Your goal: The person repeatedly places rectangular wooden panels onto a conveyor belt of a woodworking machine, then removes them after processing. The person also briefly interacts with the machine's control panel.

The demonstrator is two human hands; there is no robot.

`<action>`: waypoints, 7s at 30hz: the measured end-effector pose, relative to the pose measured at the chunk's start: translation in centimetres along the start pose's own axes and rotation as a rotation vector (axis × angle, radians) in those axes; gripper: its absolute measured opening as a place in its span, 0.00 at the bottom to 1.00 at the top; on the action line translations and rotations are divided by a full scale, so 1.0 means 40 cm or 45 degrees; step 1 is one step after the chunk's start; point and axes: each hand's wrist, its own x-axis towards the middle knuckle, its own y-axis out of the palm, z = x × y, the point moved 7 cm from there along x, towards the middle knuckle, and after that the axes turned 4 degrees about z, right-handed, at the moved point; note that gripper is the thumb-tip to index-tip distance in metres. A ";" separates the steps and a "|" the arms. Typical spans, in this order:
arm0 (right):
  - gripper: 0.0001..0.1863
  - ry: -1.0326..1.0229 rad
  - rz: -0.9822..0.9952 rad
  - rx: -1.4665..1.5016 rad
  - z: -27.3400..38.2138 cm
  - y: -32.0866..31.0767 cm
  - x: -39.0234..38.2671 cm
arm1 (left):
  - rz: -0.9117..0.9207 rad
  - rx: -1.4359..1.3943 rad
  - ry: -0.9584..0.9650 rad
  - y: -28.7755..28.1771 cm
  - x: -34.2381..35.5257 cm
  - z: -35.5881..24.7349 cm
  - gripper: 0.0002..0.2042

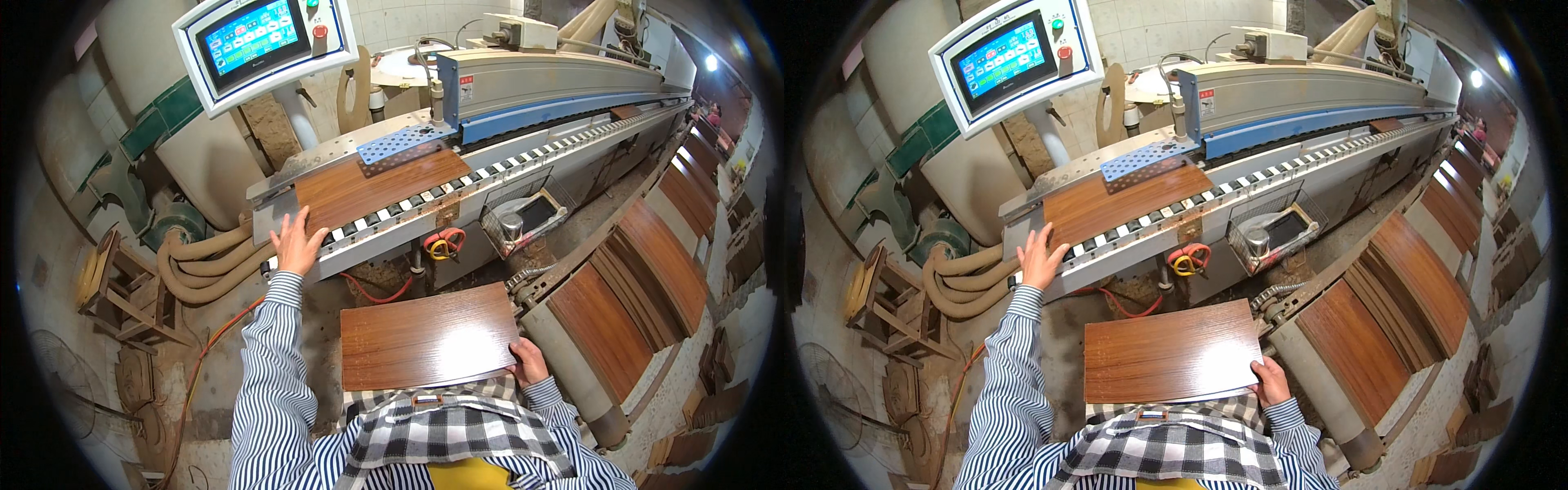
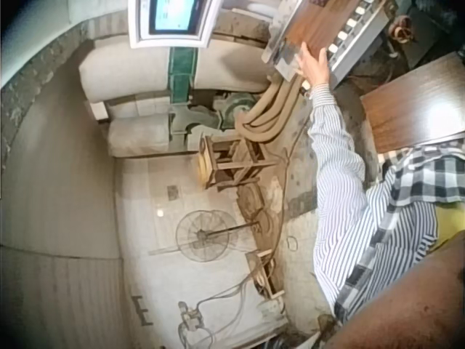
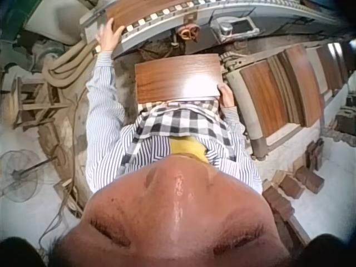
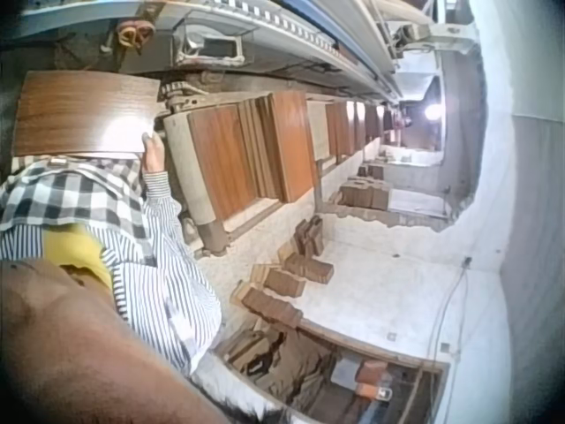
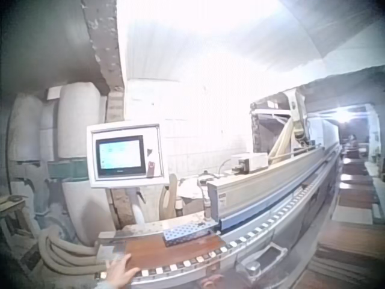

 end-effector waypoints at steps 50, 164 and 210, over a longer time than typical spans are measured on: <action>0.13 -0.595 -0.308 -0.962 0.063 -0.102 0.063 | -0.054 0.164 -0.137 -0.068 -0.051 0.048 0.37; 0.36 -0.372 0.567 0.139 0.238 0.256 0.049 | -0.053 -0.364 0.480 -0.120 -0.291 -0.054 0.33; 0.45 -0.328 0.168 -2.875 -0.030 0.211 -0.035 | -0.164 0.027 -0.153 -0.037 -0.030 0.096 0.40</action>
